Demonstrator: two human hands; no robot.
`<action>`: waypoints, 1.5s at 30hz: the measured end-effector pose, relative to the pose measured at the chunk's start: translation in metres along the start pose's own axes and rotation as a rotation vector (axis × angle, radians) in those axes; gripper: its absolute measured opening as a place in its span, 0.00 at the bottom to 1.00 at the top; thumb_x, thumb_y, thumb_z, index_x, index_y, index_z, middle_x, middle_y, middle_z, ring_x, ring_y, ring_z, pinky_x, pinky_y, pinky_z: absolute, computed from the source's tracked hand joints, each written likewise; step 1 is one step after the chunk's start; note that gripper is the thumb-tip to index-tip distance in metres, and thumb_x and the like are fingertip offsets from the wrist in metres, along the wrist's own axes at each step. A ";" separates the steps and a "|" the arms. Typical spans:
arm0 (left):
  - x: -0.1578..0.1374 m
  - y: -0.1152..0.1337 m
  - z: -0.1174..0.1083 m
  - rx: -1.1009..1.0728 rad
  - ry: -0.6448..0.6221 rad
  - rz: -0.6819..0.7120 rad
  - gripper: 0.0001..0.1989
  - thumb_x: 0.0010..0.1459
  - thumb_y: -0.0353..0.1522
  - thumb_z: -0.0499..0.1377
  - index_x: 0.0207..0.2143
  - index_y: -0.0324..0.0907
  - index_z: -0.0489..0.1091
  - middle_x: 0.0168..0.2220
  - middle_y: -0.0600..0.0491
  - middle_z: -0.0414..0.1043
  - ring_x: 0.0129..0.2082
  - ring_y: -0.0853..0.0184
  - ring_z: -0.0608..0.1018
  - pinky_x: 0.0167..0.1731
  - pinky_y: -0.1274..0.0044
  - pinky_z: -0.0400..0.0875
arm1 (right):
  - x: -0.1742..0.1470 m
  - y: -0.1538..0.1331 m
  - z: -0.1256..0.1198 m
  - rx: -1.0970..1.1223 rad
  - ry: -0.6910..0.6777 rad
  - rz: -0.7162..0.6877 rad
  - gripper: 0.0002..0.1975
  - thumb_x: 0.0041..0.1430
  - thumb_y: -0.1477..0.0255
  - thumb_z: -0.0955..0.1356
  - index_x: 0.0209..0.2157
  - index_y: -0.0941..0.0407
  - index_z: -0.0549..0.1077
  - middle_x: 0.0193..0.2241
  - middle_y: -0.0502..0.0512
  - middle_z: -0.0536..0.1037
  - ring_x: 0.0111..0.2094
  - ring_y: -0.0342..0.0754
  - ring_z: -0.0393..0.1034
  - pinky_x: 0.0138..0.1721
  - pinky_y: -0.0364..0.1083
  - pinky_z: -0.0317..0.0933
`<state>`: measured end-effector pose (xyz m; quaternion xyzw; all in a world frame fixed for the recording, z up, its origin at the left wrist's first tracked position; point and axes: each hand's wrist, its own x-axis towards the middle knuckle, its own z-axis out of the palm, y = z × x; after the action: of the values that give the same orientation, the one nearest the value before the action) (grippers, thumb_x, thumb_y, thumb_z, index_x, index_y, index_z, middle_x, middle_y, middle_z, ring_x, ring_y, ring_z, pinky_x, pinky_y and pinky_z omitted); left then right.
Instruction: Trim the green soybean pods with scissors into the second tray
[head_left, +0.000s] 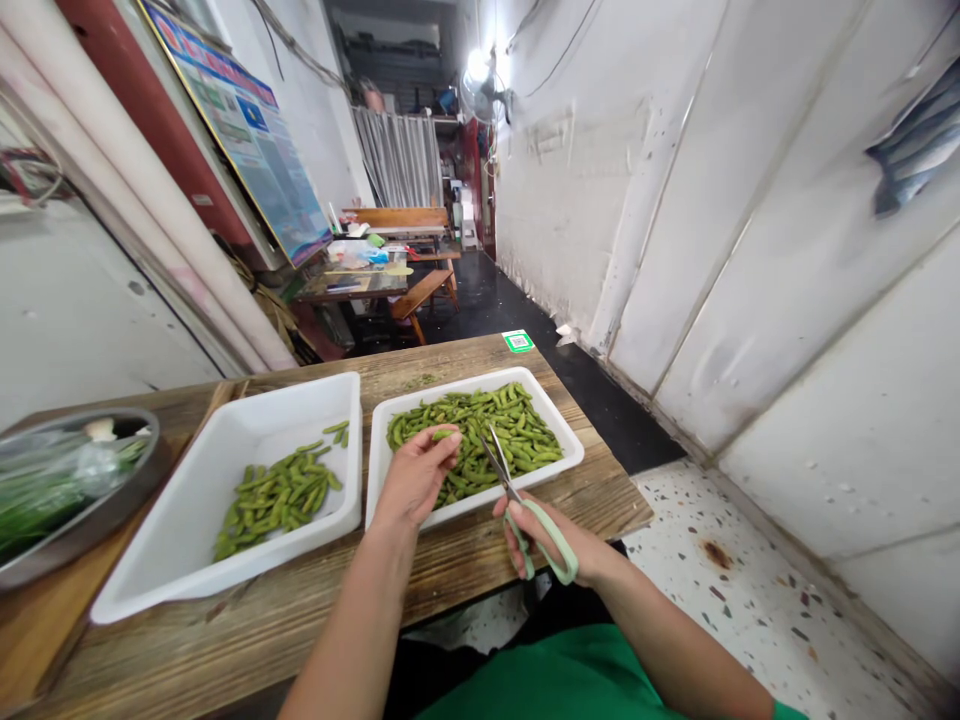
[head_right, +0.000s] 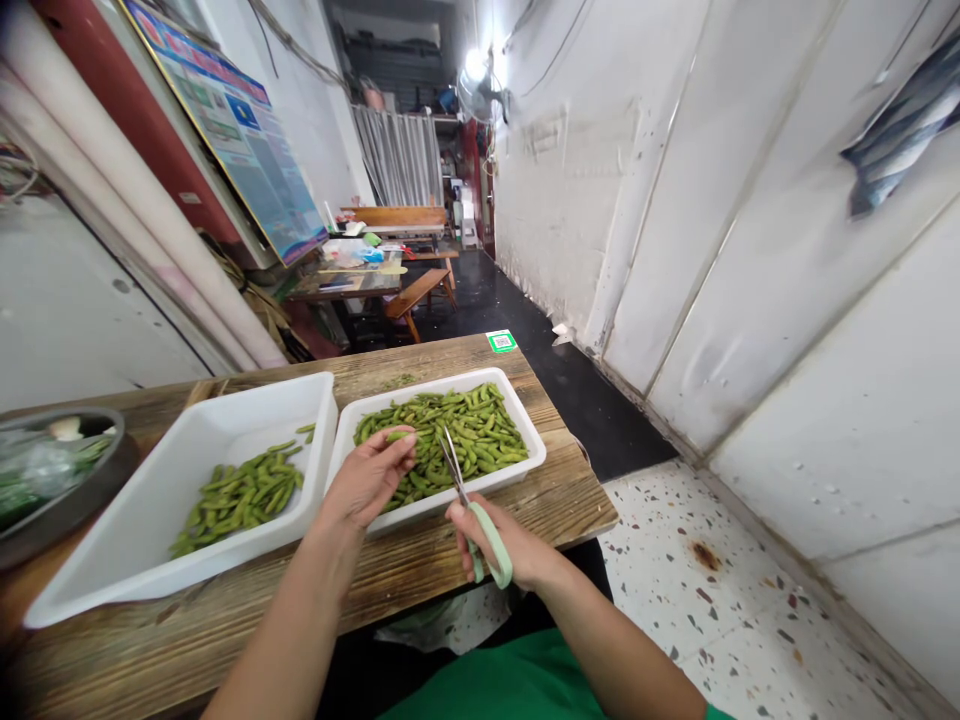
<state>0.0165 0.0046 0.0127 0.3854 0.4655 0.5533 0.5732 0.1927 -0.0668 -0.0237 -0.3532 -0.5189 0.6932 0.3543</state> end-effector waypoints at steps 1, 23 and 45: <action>-0.001 -0.002 0.001 -0.039 0.002 -0.030 0.16 0.35 0.32 0.68 0.29 0.38 0.71 0.24 0.57 0.69 0.24 0.75 0.71 0.26 0.82 0.65 | 0.000 0.000 0.000 -0.005 0.005 -0.001 0.22 0.53 0.50 0.61 0.34 0.56 0.61 0.22 0.45 0.63 0.18 0.38 0.61 0.20 0.40 0.57; -0.013 -0.018 0.013 0.279 -0.096 -0.003 0.10 0.42 0.35 0.63 0.23 0.38 0.67 0.20 0.52 0.72 0.22 0.70 0.72 0.26 0.78 0.65 | 0.000 -0.012 0.002 -0.132 0.134 0.058 0.23 0.48 0.50 0.65 0.26 0.57 0.60 0.15 0.42 0.61 0.10 0.35 0.56 0.09 0.35 0.51; 0.053 -0.008 0.016 1.696 -0.472 0.696 0.13 0.53 0.24 0.51 0.35 0.41 0.74 0.34 0.46 0.73 0.39 0.61 0.71 0.41 0.72 0.62 | 0.002 0.005 -0.009 0.142 0.068 0.016 0.20 0.56 0.54 0.62 0.39 0.57 0.64 0.21 0.46 0.65 0.17 0.38 0.61 0.18 0.39 0.58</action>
<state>0.0316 0.0581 0.0038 0.8928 0.4434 0.0782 -0.0160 0.1987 -0.0621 -0.0309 -0.3546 -0.4531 0.7186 0.3907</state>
